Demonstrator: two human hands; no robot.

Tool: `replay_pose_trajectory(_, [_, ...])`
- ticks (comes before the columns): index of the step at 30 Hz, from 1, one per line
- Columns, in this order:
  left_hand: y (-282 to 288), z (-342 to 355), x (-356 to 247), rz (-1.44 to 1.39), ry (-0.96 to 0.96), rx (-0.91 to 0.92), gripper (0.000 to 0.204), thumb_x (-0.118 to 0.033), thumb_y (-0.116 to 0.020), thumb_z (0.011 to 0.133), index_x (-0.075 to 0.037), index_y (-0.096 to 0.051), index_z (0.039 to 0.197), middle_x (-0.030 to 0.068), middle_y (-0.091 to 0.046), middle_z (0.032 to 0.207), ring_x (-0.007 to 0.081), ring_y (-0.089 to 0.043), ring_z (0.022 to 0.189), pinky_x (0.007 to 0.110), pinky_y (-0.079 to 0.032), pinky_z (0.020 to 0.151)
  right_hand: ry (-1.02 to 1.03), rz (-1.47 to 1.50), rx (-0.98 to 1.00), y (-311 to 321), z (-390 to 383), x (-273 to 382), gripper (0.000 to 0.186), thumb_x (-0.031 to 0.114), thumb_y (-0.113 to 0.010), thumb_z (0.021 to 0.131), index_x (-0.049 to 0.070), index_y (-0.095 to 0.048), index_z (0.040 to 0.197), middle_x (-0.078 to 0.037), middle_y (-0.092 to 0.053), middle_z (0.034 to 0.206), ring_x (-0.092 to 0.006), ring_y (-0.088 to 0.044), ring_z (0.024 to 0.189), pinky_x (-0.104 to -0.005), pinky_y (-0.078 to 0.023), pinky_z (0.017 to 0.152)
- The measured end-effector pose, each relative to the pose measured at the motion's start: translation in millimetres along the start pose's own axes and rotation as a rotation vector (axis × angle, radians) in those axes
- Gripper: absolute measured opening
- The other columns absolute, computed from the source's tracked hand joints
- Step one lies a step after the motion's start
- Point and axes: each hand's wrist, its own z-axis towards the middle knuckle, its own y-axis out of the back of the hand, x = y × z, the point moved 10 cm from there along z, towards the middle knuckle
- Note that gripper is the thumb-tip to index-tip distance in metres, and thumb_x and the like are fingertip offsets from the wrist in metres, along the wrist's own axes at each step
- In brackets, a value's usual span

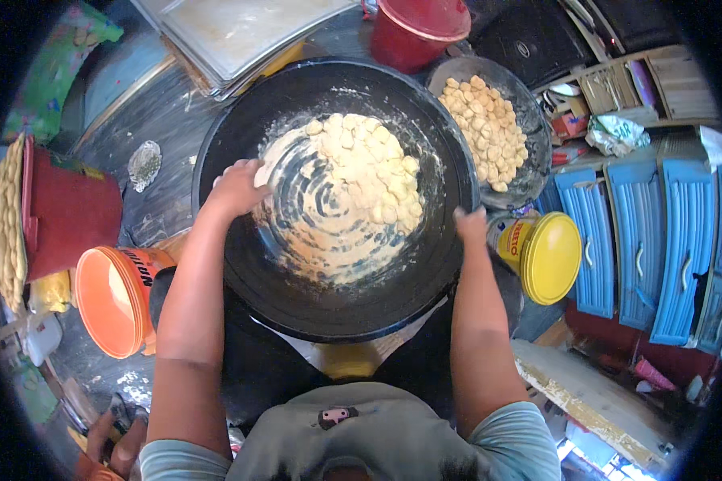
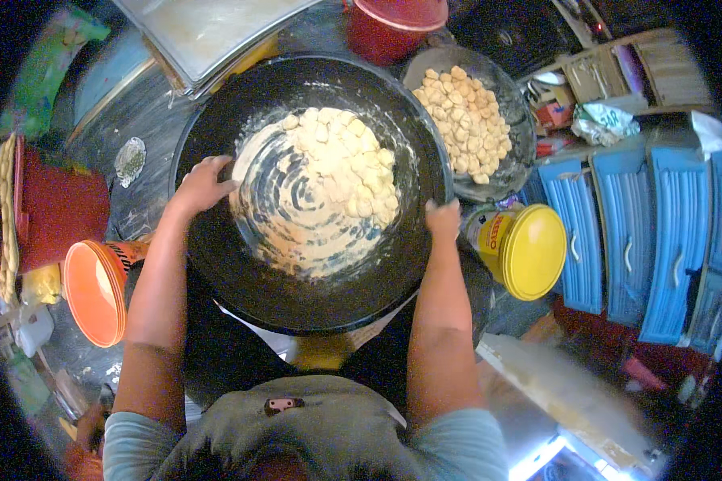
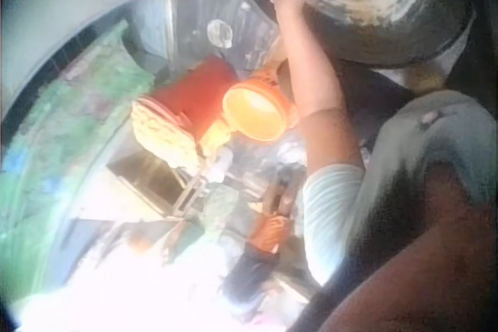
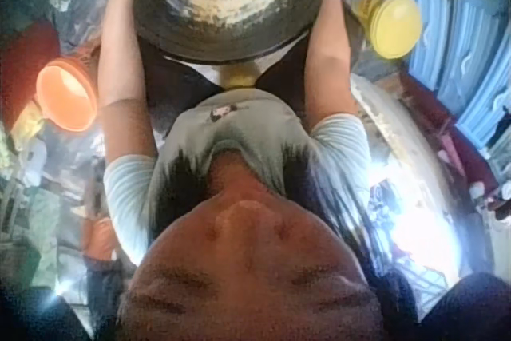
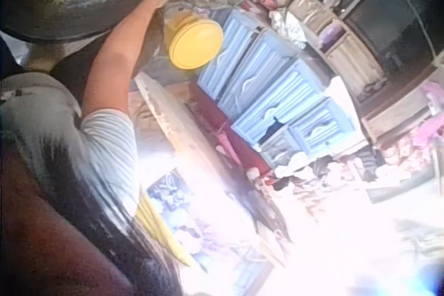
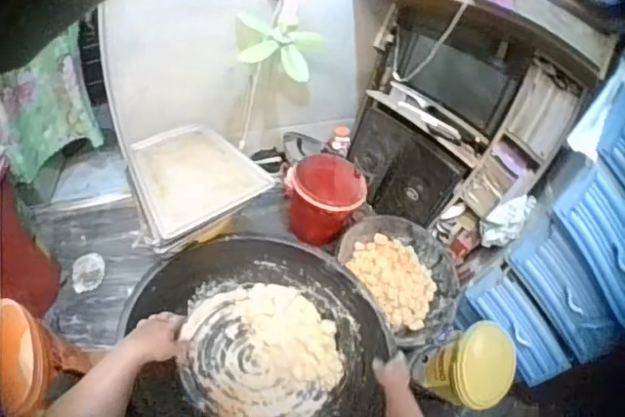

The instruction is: The person shapes and separates small dough pieces inside a large basin, coats their hands with flour from a bucket, tosses and mixes the dough pieces, and then removes the basin.

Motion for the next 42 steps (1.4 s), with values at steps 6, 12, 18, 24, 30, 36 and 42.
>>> replay_pose_trajectory(6, [-11.6, -23.5, 104.0, 0.125, 0.518, -0.236, 0.074, -0.036, -0.065, 0.073, -0.014, -0.032, 0.135, 0.0198, -0.029, 0.139, 0.0371, -0.027, 0.128, 0.049, -0.027, 0.101, 0.068, -0.076, -0.076, -0.5, -16.2, 2.5, 0.057, 0.035, -0.061, 0.08, -0.001, -0.036, 0.117, -0.026, -0.059, 0.095, -0.0407, -0.058, 0.087, -0.0456, -0.046, 0.077])
replay_pose_trajectory(12, [-42.3, -58.0, 147.9, 0.021, 0.71, -0.327, 0.086, -0.029, -0.064, 0.076, -0.018, -0.01, 0.142, 0.0214, -0.042, 0.123, 0.0385, -0.047, 0.11, 0.046, -0.041, 0.09, 0.101, -0.077, -0.124, 6.5, -2.7, 3.7, 0.056, 0.04, -0.059, 0.08, 0.0, -0.04, 0.114, -0.024, -0.059, 0.099, -0.0397, -0.058, 0.088, -0.0459, -0.047, 0.073])
replay_pose_trajectory(18, [-42.7, -58.3, 179.6, -0.072, 0.748, -0.42, 0.081, -0.029, -0.06, 0.081, -0.023, -0.006, 0.141, 0.025, -0.051, 0.11, 0.041, -0.056, 0.095, 0.046, -0.045, 0.082, 0.143, -0.127, -0.109, -4.9, 7.5, 9.2, 0.059, 0.045, -0.056, 0.081, -0.001, -0.04, 0.115, -0.025, -0.058, 0.101, -0.0408, -0.058, 0.087, -0.0459, -0.047, 0.073])
replay_pose_trajectory(24, [-43.4, -62.8, 172.3, 0.03, 0.865, -0.427, 0.07, -0.038, -0.059, 0.08, -0.017, -0.023, 0.137, 0.0225, -0.053, 0.109, 0.0394, -0.057, 0.093, 0.046, -0.047, 0.076, 0.06, -0.128, -0.085, -6.1, 3.8, 6.9, 0.061, 0.049, -0.056, 0.08, 0.0, -0.042, 0.115, -0.024, -0.058, 0.101, -0.0409, -0.058, 0.087, -0.0457, -0.046, 0.073])
replay_pose_trajectory(30, [-42.6, -54.6, 172.1, 0.093, 0.831, -0.469, 0.069, -0.043, -0.055, 0.082, -0.016, -0.025, 0.137, 0.0212, -0.053, 0.111, 0.039, -0.056, 0.094, 0.046, -0.047, 0.076, 0.028, -0.212, -0.123, -5.8, 10.2, -3.0, 0.065, 0.052, -0.055, 0.08, -0.001, -0.042, 0.116, -0.024, -0.057, 0.104, -0.0403, -0.057, 0.09, -0.0449, -0.047, 0.074])
replay_pose_trajectory(36, [-42.9, -58.5, 174.9, 0.136, 0.848, -0.487, 0.069, -0.047, -0.054, 0.081, -0.016, -0.026, 0.136, 0.019, -0.052, 0.115, 0.0367, -0.056, 0.096, 0.045, -0.047, 0.075, 0.019, -0.249, -0.102, -9.5, 8.8, -2.3, 0.067, 0.052, -0.054, 0.08, -0.002, -0.041, 0.118, -0.025, -0.056, 0.106, -0.04, -0.057, 0.092, -0.0449, -0.046, 0.076])
replay_pose_trajectory(42, [-35.8, -59.0, 170.5, 0.122, 0.839, -0.509, 0.068, -0.043, -0.056, 0.081, -0.016, -0.027, 0.136, 0.0183, -0.053, 0.112, 0.036, -0.057, 0.095, 0.045, -0.048, 0.075, 0.046, -0.18, -0.118, 2.8, 3.9, 11.9, 0.062, 0.048, -0.055, 0.081, -0.001, -0.041, 0.116, -0.024, -0.057, 0.105, -0.0398, -0.057, 0.092, -0.0447, -0.046, 0.076])
